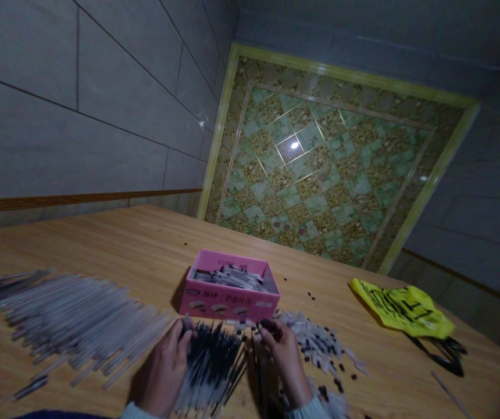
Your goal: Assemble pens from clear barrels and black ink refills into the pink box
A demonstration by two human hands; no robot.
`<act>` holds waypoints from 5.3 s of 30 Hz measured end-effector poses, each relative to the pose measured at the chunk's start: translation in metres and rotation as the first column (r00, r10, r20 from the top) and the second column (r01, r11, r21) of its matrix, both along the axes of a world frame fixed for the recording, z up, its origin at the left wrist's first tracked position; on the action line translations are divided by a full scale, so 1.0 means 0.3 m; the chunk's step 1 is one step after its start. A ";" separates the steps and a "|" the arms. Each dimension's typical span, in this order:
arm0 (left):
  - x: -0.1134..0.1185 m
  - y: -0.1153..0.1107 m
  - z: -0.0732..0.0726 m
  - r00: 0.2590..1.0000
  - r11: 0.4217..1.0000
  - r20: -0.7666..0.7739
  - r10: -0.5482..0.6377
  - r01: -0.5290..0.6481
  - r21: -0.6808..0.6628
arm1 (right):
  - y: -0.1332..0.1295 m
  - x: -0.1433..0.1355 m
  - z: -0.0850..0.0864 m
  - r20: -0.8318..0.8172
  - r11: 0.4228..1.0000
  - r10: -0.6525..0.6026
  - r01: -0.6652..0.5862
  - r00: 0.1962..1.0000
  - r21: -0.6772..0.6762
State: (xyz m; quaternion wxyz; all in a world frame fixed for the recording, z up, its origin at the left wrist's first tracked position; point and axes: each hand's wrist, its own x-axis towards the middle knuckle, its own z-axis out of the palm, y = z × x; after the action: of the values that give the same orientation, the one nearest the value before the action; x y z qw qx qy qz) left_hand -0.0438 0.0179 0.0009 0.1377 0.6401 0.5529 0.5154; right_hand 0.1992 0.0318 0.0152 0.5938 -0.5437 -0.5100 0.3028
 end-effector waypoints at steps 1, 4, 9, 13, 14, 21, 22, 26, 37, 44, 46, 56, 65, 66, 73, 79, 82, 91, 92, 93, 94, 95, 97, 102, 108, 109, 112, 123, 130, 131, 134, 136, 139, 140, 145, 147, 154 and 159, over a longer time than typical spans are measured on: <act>0.019 -0.008 -0.004 0.997 0.999 0.060 -0.040 0.040 -0.002 | -0.016 0.005 -0.021 0.048 1.000 -0.023 0.023 0.999 0.004; 0.064 -0.019 -0.031 0.972 0.996 0.214 -0.093 0.095 0.002 | -0.051 0.023 -0.072 0.164 0.993 -0.117 0.116 0.980 0.014; 0.079 0.001 -0.074 0.926 0.988 0.351 -0.141 0.151 -0.002 | -0.087 0.039 -0.104 0.538 0.970 -0.230 0.237 0.811 0.058; 0.068 0.018 -0.074 0.928 0.994 0.358 -0.107 0.101 0.035 | -0.105 0.036 -0.071 0.815 0.963 -0.189 0.267 0.547 0.045; 0.067 0.019 -0.073 0.934 0.994 0.342 -0.105 0.098 0.036 | -0.107 0.036 -0.062 0.852 0.963 -0.158 0.267 0.500 0.022; 0.067 0.015 -0.067 0.944 0.994 0.315 -0.094 0.074 0.075 | -0.106 0.049 -0.065 0.903 0.962 -0.063 0.268 0.426 -0.060; 0.066 0.015 -0.065 0.945 0.995 0.317 -0.086 0.064 0.078 | -0.106 0.050 -0.069 0.901 0.962 -0.066 0.268 0.430 -0.058; 0.063 0.018 -0.058 0.942 0.996 0.327 -0.071 0.046 0.082 | -0.106 0.048 -0.077 0.892 0.962 -0.085 0.269 0.443 -0.042; 0.077 0.053 -0.098 0.886 0.993 0.449 -0.114 0.099 0.057 | -0.088 0.009 -0.081 0.877 0.976 -0.149 0.210 0.457 0.057; 0.096 0.049 -0.080 0.806 0.972 0.545 -0.232 0.212 0.100 | -0.075 0.007 -0.103 0.862 0.980 -0.171 0.170 0.478 0.100; 0.101 0.044 -0.068 0.776 0.963 0.573 -0.263 0.250 0.102 | -0.070 0.010 -0.108 0.853 0.978 -0.185 0.173 0.487 0.113; 0.103 0.017 -0.073 0.381 0.861 0.909 -0.171 0.506 -0.051 | -0.056 0.015 -0.134 0.843 0.974 -0.192 0.202 0.503 0.102; 0.079 0.034 -0.083 0.276 0.868 0.955 -0.111 0.495 -0.042 | -0.075 -0.003 -0.107 0.863 0.990 -0.122 0.116 0.490 0.074; 0.078 0.033 -0.084 0.272 0.867 0.956 -0.107 0.496 -0.044 | -0.074 0.000 -0.107 0.863 0.990 -0.125 0.124 0.489 0.073; 0.078 0.029 -0.083 0.255 0.842 0.963 -0.092 0.535 -0.061 | -0.077 0.006 -0.106 0.870 0.981 -0.161 0.175 0.466 0.087; 0.087 0.026 -0.082 0.211 0.836 0.976 -0.049 0.544 -0.076 | -0.011 -0.005 -0.072 0.906 0.981 -0.116 0.190 0.408 0.040; 0.089 0.022 -0.077 0.207 0.832 0.977 -0.057 0.551 -0.068 | 0.061 -0.003 -0.059 0.926 0.977 -0.077 0.212 0.370 -0.003; 0.093 0.026 -0.081 0.219 0.805 0.970 -0.110 0.591 -0.042 | 0.150 -0.037 -0.071 0.959 0.960 -0.026 0.275 0.283 -0.055; 0.094 0.023 -0.080 0.219 0.804 0.969 -0.115 0.594 -0.039 | 0.146 -0.041 -0.072 0.961 0.959 -0.027 0.277 0.276 -0.053; 0.095 0.020 -0.077 0.221 0.805 0.969 -0.115 0.593 -0.039 | 0.141 -0.046 -0.073 0.962 0.959 -0.029 0.278 0.270 -0.049; 0.097 0.016 -0.075 0.223 0.807 0.968 -0.114 0.589 -0.041 | 0.135 -0.049 -0.072 0.964 0.959 -0.031 0.278 0.265 -0.046; 0.098 0.013 -0.072 0.226 0.811 0.968 -0.111 0.584 -0.044 | 0.128 -0.052 -0.071 0.965 0.960 -0.032 0.275 0.261 -0.043; 0.099 0.011 -0.068 0.230 0.815 0.967 -0.109 0.578 -0.045 | 0.109 -0.056 -0.068 0.966 0.965 -0.033 0.260 0.257 -0.037; 0.099 0.014 -0.077 0.224 0.807 0.965 -0.137 0.590 -0.022 | 0.053 -0.049 -0.050 0.965 0.974 -0.025 0.225 0.262 -0.036; 0.100 0.012 -0.071 0.259 0.815 0.955 -0.144 0.578 -0.033 | -0.024 -0.047 0.006 0.950 0.993 0.035 0.098 0.311 -0.069; 0.099 0.012 -0.069 0.266 0.820 0.954 -0.142 0.571 -0.037 | -0.038 -0.051 0.011 0.946 0.995 0.067 0.050 0.317 -0.087; 0.095 0.013 -0.066 0.304 0.851 0.944 -0.125 0.523 -0.056 | -0.078 -0.069 0.005 0.920 0.974 0.218 -0.135 0.325 -0.183; 0.082 0.011 -0.052 0.337 0.883 0.935 -0.111 0.466 -0.063 | -0.139 -0.160 -0.001 0.865 0.919 0.323 -0.343 0.383 -0.192; 0.079 0.015 -0.048 0.313 0.894 0.945 -0.097 0.446 -0.056 | -0.144 -0.147 -0.037 0.918 0.893 0.289 -0.422 0.272 -0.156; 0.078 0.017 -0.050 0.309 0.896 0.946 -0.100 0.441 -0.049 | -0.146 -0.145 -0.041 0.923 0.887 0.277 -0.442 0.269 -0.137; 0.072 0.026 -0.055 0.282 0.905 0.955 -0.094 0.425 -0.036 | -0.149 -0.142 -0.050 0.924 0.875 0.222 -0.481 0.311 -0.049; 0.069 0.030 -0.057 0.254 0.906 0.964 -0.074 0.422 -0.042 | -0.151 -0.142 -0.054 0.913 0.866 0.167 -0.498 0.373 0.045; 0.066 0.036 -0.059 0.211 0.904 0.977 -0.031 0.422 -0.062 | -0.156 -0.141 -0.052 0.850 0.844 0.095 -0.495 0.518 0.207; 0.065 0.038 -0.060 0.203 0.904 0.979 -0.027 0.424 -0.063 | -0.159 -0.141 -0.048 0.805 0.839 0.081 -0.476 0.587 0.263; 0.058 0.048 -0.064 0.196 0.893 0.980 -0.041 0.447 -0.052 | -0.172 -0.150 -0.009 0.273 0.922 0.012 -0.116 0.962 0.368; 0.055 0.053 -0.064 0.177 0.896 0.984 -0.034 0.441 -0.048 | -0.171 -0.152 0.003 0.015 0.951 0.023 -0.027 1.000 0.308; 0.051 0.051 -0.053 0.068 0.900 0.998 0.005 0.434 -0.034 | -0.177 -0.158 0.013 -0.238 0.951 0.049 0.027 0.970 0.307; 0.049 0.048 -0.052 0.044 0.892 0.999 0.028 0.450 -0.045 | -0.187 -0.170 0.021 -0.196 0.938 0.027 0.043 0.980 0.344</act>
State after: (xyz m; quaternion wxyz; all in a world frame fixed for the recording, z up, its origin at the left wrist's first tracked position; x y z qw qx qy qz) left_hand -0.0292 0.0324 -0.0147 0.6605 0.1592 0.2892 0.6743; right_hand 0.1482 -0.0242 0.0214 0.7292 -0.4000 -0.4916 0.2581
